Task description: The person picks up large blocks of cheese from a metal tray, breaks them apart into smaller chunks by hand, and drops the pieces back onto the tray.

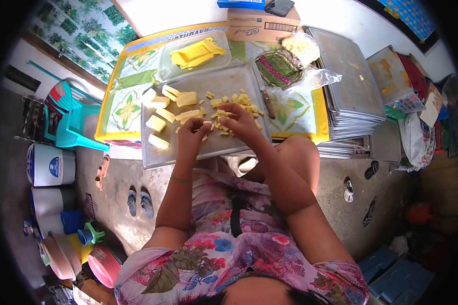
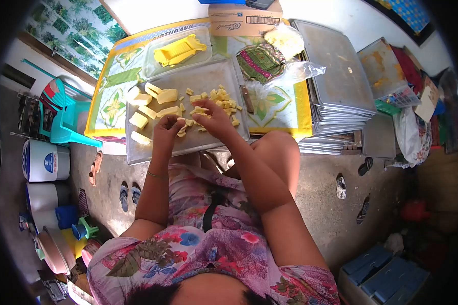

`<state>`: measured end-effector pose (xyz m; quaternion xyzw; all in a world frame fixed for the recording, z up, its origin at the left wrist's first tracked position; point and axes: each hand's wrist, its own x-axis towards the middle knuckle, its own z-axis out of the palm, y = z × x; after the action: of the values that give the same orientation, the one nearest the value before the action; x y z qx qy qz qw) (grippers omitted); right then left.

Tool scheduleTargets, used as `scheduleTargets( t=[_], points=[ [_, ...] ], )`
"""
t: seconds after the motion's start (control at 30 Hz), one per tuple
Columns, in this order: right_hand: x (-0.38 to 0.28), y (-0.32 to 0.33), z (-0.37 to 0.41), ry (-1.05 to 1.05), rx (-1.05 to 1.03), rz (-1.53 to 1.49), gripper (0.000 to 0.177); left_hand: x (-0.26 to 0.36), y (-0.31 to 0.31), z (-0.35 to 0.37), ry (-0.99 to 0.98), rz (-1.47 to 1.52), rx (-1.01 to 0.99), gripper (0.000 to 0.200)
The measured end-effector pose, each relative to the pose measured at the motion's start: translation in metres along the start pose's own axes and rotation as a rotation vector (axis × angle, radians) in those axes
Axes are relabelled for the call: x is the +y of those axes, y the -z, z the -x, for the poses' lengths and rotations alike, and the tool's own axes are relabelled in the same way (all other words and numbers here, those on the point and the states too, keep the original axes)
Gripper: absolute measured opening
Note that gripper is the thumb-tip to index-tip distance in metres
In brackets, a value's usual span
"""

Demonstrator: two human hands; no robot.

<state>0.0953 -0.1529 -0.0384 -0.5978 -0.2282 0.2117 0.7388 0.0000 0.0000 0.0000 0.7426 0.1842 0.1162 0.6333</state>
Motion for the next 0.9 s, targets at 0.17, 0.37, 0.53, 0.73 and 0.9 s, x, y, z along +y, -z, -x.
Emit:
scheduleTargets(
  t=[0.17,0.37,0.53,0.73,0.9],
  points=[
    [-0.014,-0.006,-0.001,0.127,-0.053,0.211,0.041,-0.001,-0.008,-0.009,0.036,0.234,-0.041,0.020],
    [-0.009,-0.002,-0.002,-0.078,-0.196,-0.172,0.034,-0.016,-0.011,-0.012,0.127,0.539,-0.139,0.021],
    [-0.016,-0.004,-0.001,-0.097,-0.146,-0.355,0.032,-0.013,-0.010,-0.010,0.147,0.549,-0.126,0.021],
    [-0.015,-0.003,0.000,-0.104,-0.122,-0.369,0.030,-0.005,-0.011,-0.007,0.115,0.445,-0.147,0.024],
    [-0.012,-0.002,0.000,0.001,-0.059,-0.121,0.030,-0.005,-0.013,-0.006,0.071,0.389,-0.123,0.026]
  ],
)
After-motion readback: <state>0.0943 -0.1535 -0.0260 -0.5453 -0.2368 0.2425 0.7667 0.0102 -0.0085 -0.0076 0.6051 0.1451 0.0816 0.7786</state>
